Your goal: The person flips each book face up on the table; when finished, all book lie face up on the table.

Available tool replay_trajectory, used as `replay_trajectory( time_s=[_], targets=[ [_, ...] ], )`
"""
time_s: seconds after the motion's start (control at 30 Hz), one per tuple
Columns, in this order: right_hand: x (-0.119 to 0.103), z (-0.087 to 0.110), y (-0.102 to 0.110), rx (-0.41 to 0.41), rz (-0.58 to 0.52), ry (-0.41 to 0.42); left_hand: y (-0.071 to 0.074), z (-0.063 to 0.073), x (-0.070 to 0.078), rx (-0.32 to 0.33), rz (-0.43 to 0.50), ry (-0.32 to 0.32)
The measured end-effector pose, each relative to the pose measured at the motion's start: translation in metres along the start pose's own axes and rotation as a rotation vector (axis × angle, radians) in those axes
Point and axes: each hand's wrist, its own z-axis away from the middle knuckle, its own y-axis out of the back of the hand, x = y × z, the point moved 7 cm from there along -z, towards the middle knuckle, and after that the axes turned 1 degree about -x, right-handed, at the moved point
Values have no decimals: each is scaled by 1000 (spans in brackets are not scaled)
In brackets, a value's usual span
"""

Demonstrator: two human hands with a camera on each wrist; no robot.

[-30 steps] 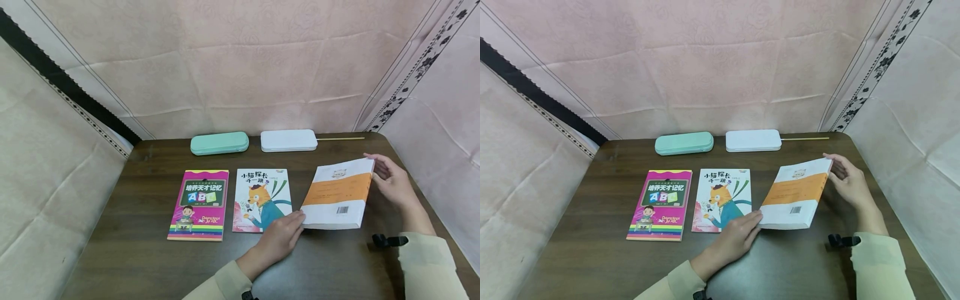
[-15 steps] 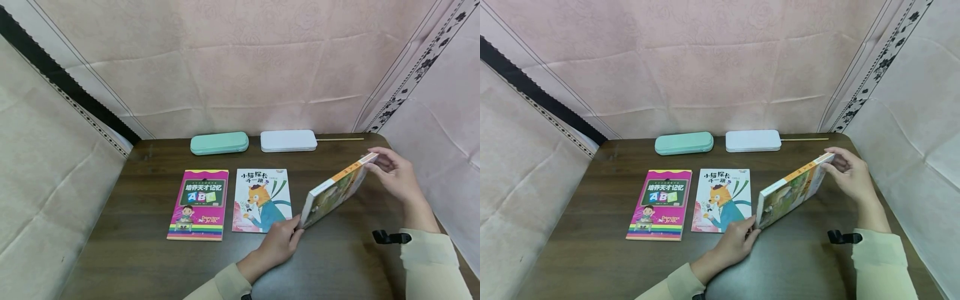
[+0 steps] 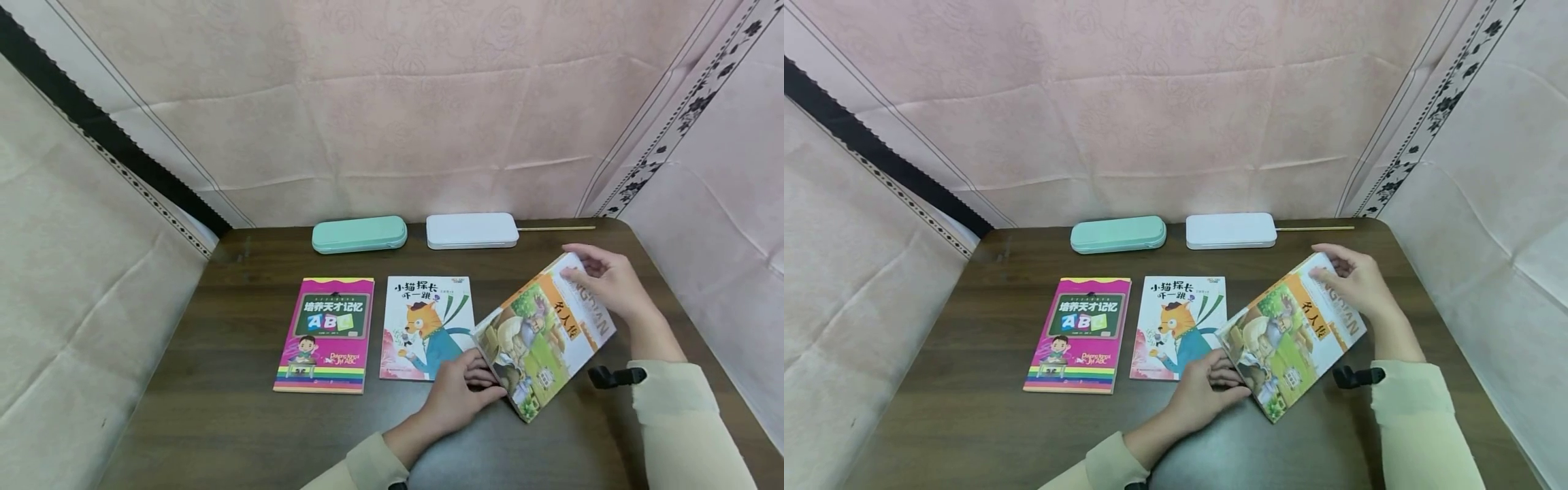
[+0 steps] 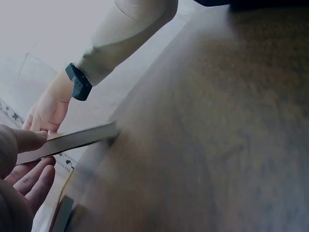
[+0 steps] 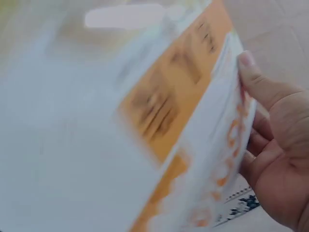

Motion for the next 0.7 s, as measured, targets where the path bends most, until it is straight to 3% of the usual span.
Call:
replay_trajectory(
  time_s=[0.17, 0.27, 0.37, 0.5, 0.7],
  targets=[
    [10, -13, -28, -89, 61, -5, 17, 0, -12, 162, 90, 87],
    [18, -19, -44, -139, 101, -20, 32, -2, -11, 285, 64, 38],
    [26, -22, -59, -221, 124, -58, 45, -3, -5, 360, -94, -23],
    [30, -20, -71, -305, 153, -111, 52, -6, 1, 337, -292, -52],
    [31, -2, -62, -293, 241, -148, 55, -15, 1, 191, -382, -44]
  ],
)
